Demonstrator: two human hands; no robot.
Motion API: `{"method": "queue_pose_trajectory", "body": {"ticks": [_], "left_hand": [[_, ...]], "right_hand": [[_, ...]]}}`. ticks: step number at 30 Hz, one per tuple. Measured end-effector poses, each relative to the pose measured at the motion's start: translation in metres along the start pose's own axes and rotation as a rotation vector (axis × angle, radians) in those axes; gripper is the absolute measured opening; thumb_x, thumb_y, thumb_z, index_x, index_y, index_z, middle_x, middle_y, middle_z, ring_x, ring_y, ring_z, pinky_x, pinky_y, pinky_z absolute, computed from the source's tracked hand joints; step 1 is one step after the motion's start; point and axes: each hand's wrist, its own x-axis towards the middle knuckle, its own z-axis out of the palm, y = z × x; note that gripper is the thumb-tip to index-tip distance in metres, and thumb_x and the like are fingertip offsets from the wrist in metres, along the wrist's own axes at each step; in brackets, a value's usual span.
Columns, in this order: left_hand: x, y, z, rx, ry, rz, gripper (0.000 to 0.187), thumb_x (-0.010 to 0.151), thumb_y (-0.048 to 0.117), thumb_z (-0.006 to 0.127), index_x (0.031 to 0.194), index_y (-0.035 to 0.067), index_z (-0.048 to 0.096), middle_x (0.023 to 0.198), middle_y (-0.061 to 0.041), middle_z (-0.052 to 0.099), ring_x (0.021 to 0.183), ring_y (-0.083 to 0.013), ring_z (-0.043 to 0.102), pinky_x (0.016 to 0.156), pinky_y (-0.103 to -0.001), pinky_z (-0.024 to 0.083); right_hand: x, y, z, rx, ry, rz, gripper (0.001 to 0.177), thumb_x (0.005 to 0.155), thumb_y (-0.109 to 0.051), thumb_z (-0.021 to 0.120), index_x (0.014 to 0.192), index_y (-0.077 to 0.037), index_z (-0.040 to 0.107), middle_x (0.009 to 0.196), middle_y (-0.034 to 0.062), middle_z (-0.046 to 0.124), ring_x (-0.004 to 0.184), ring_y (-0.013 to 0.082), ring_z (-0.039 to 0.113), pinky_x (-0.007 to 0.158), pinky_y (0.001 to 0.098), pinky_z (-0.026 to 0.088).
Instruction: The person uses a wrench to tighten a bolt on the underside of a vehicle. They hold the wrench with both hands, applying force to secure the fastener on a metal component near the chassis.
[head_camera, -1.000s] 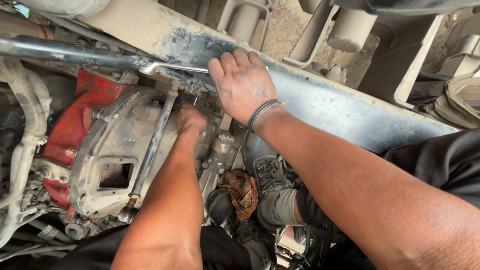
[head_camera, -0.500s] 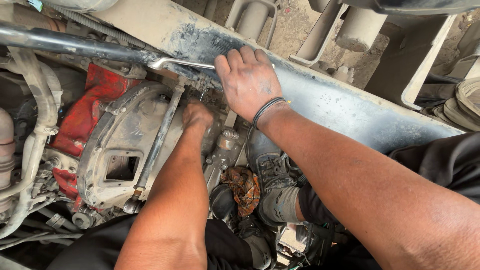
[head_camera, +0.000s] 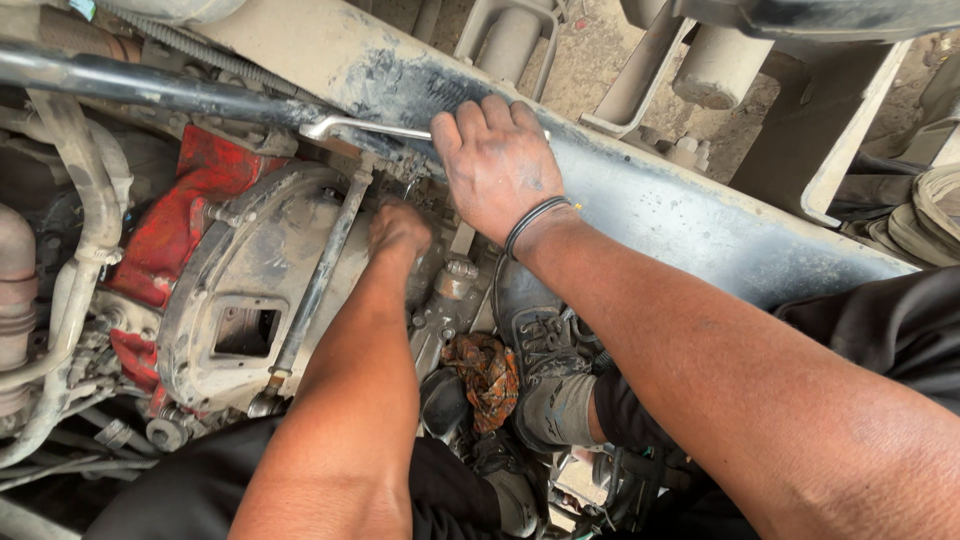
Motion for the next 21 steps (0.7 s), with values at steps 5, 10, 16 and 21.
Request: {"method": "queue_pose_trajectory", "body": {"ticks": [5, 10, 16, 21], "left_hand": [[0.023, -0.005, 0.023, 0.023, 0.049, 0.076, 0.041, 0.084, 0.013, 0.072, 0.123, 0.002, 0.072, 0.138, -0.020, 0.064, 0.128, -0.0337, 0.062, 0.105, -0.040, 0.052], [0.019, -0.006, 0.008, 0.000, 0.006, 0.024, 0.049, 0.082, 0.012, 0.074, 0.128, -0.001, 0.066, 0.136, -0.022, 0.064, 0.127, -0.0342, 0.063, 0.104, -0.040, 0.053], [-0.003, -0.018, 0.017, -0.249, 0.144, 0.077, 0.053, 0.088, 0.020, 0.071, 0.131, -0.006, 0.054, 0.125, -0.029, 0.065, 0.119, -0.0411, 0.065, 0.102, -0.044, 0.052], [-0.010, -0.037, 0.025, -0.295, 0.270, 0.236, 0.039, 0.088, 0.027, 0.076, 0.116, 0.002, 0.069, 0.121, -0.025, 0.069, 0.119, -0.0418, 0.064, 0.105, -0.046, 0.049]], "right_hand": [[-0.006, 0.002, 0.006, 0.030, 0.012, 0.009, 0.014, 0.085, -0.014, 0.062, 0.096, -0.009, 0.058, 0.090, 0.0101, 0.060, 0.092, 0.0288, 0.060, 0.083, 0.0428, 0.049], [0.002, 0.000, -0.001, 0.018, 0.016, 0.003, 0.015, 0.085, -0.014, 0.064, 0.098, -0.008, 0.058, 0.090, 0.0107, 0.060, 0.092, 0.0295, 0.060, 0.083, 0.0432, 0.049], [-0.003, -0.006, 0.007, -0.026, 0.022, 0.002, 0.017, 0.084, -0.015, 0.065, 0.097, -0.008, 0.057, 0.091, 0.0107, 0.060, 0.093, 0.0298, 0.061, 0.084, 0.0438, 0.049], [-0.002, -0.009, 0.004, -0.071, 0.023, -0.004, 0.016, 0.085, -0.015, 0.065, 0.096, -0.009, 0.056, 0.091, 0.0105, 0.060, 0.094, 0.0297, 0.061, 0.084, 0.0434, 0.049]]}}
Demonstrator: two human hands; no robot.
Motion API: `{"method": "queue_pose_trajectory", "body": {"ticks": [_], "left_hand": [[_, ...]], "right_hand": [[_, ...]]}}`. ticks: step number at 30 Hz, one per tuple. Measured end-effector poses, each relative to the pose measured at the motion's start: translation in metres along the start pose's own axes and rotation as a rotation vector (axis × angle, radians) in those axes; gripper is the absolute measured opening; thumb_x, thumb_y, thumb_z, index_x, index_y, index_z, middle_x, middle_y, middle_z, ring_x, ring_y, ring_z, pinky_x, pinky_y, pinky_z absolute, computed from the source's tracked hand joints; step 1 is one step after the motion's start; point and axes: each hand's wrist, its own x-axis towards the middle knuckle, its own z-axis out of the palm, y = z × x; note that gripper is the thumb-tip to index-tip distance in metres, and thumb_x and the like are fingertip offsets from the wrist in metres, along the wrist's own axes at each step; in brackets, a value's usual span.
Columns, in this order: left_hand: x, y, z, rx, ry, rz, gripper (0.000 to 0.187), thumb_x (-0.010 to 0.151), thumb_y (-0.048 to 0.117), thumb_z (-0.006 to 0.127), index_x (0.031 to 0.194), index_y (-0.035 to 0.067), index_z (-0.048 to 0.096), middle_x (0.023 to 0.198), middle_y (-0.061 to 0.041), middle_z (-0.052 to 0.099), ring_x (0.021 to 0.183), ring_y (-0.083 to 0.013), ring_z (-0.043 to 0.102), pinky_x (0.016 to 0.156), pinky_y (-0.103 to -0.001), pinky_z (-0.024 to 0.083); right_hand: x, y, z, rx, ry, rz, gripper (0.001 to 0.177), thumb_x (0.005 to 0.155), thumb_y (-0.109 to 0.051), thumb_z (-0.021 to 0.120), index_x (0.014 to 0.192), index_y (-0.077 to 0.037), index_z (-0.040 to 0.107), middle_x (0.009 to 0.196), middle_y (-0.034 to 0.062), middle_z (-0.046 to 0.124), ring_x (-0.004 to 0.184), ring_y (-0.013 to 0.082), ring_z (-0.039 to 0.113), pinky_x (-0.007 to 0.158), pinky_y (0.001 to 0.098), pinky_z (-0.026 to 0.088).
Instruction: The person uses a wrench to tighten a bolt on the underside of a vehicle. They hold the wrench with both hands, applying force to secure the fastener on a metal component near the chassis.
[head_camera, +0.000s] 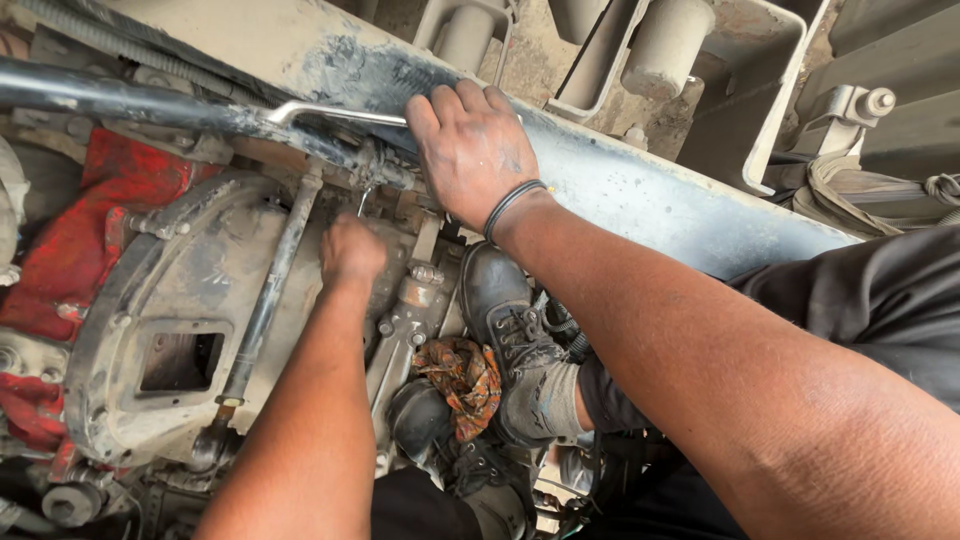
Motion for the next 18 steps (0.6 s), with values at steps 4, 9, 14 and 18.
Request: {"method": "queue_pose_trajectory", "body": {"ticks": [4, 9, 14, 18], "left_hand": [[-0.003, -0.014, -0.004, 0.016, 0.012, 0.073, 0.030, 0.089, 0.007, 0.065, 0.118, 0.004, 0.068, 0.116, -0.028, 0.070, 0.113, -0.0450, 0.066, 0.099, -0.050, 0.051], [-0.032, -0.014, -0.014, -0.078, -0.010, 0.004, 0.034, 0.087, 0.004, 0.062, 0.120, 0.010, 0.068, 0.110, -0.025, 0.071, 0.105, -0.0416, 0.069, 0.093, -0.049, 0.053], [-0.059, 0.022, -0.019, -0.155, -0.056, -0.047, 0.026, 0.101, 0.018, 0.055, 0.122, 0.007, 0.064, 0.094, -0.022, 0.077, 0.088, -0.0362, 0.077, 0.085, -0.047, 0.058], [-0.059, 0.034, -0.006, -0.143, 0.143, 0.016, 0.026, 0.105, 0.026, 0.060, 0.111, 0.002, 0.067, 0.096, -0.027, 0.073, 0.092, -0.0433, 0.070, 0.085, -0.053, 0.053]], "right_hand": [[0.002, -0.002, -0.001, -0.009, -0.054, 0.017, 0.018, 0.084, -0.016, 0.066, 0.098, -0.008, 0.057, 0.091, 0.0110, 0.060, 0.094, 0.0298, 0.061, 0.083, 0.0434, 0.049], [0.001, -0.002, -0.002, -0.026, -0.026, 0.000, 0.018, 0.086, -0.015, 0.066, 0.099, -0.007, 0.058, 0.090, 0.0106, 0.060, 0.093, 0.0292, 0.061, 0.084, 0.0439, 0.050], [0.002, -0.003, -0.002, -0.015, -0.069, 0.022, 0.016, 0.086, -0.015, 0.066, 0.097, -0.007, 0.057, 0.089, 0.0118, 0.060, 0.091, 0.0294, 0.062, 0.082, 0.0436, 0.050], [0.002, -0.002, -0.003, -0.021, -0.046, 0.019, 0.017, 0.083, -0.014, 0.066, 0.097, -0.007, 0.057, 0.090, 0.0116, 0.061, 0.092, 0.0290, 0.062, 0.083, 0.0431, 0.050]]}}
